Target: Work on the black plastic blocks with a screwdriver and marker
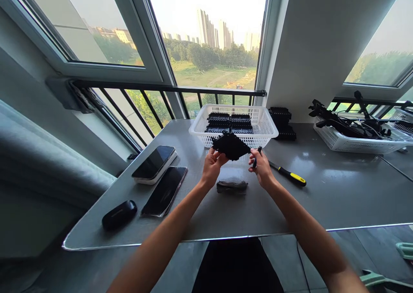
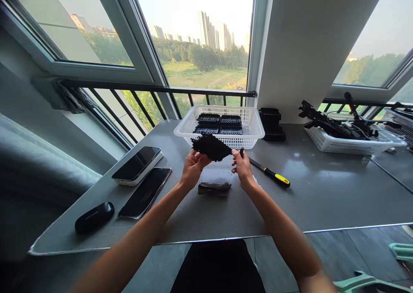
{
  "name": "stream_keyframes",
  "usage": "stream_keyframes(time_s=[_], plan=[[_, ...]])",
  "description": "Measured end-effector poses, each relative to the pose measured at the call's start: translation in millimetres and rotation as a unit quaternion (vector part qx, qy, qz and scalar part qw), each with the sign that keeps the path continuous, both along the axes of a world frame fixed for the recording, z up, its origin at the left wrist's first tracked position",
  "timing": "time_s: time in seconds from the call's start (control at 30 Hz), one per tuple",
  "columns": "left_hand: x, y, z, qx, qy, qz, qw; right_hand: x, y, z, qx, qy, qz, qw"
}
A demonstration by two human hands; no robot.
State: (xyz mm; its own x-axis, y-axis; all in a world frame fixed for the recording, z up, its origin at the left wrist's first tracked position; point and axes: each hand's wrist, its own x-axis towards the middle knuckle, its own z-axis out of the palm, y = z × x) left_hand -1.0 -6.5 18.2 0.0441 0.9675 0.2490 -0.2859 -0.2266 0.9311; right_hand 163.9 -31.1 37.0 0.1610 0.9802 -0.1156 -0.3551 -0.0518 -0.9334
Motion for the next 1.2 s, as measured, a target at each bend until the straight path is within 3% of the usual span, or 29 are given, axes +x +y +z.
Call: stream_keyframes(time_s=[0.07, 0.17, 0.33, 0.43, 0.53, 0.6, 0.87, 1.2], plan=[[1, 0, -0.5, 0.014, -0.024, -0.004, 1.000, 1, 2, 0.6, -0.057, 0.081, 0.074, 0.992], [1, -2, 1.6, 0.038, -0.037, -0.026, 0.998, 1, 3, 0.3, -0.063, 0.162, 0.138, 0.975], [-2, -2, 4.2, 0.027, 0.001, -0.030, 0.999, 1, 5, -4.0, -0.007, 0.169, 0.067, 0.983], [-4, 2, 2.7, -0.047, -0.020, -0.013, 0.999, 2, 6, -4.9, 0.041, 0.136, -0.003, 0.990], [-5, 4, 3.4, -0.136, -0.070, -0.048, 0.987, 4, 7, -5.7, 0.081, 0.076, -0.083, 0.990], [-5, 3, 5.6, -0.155, -0.083, -0.068, 0.982, 4, 8, -7.1, 0.090, 0.032, -0.111, 0.989], [0, -4, 6.6, -0.073, 0.020, -0.070, 0.995, 7, 9, -12.3, 0.120, -0.096, -0.137, 0.979], [1, -3, 0.2, 0.004, 0.122, 0.031, 0.992, 1, 8, -17.6, 0.143, -0.133, -0.119, 0.973]])
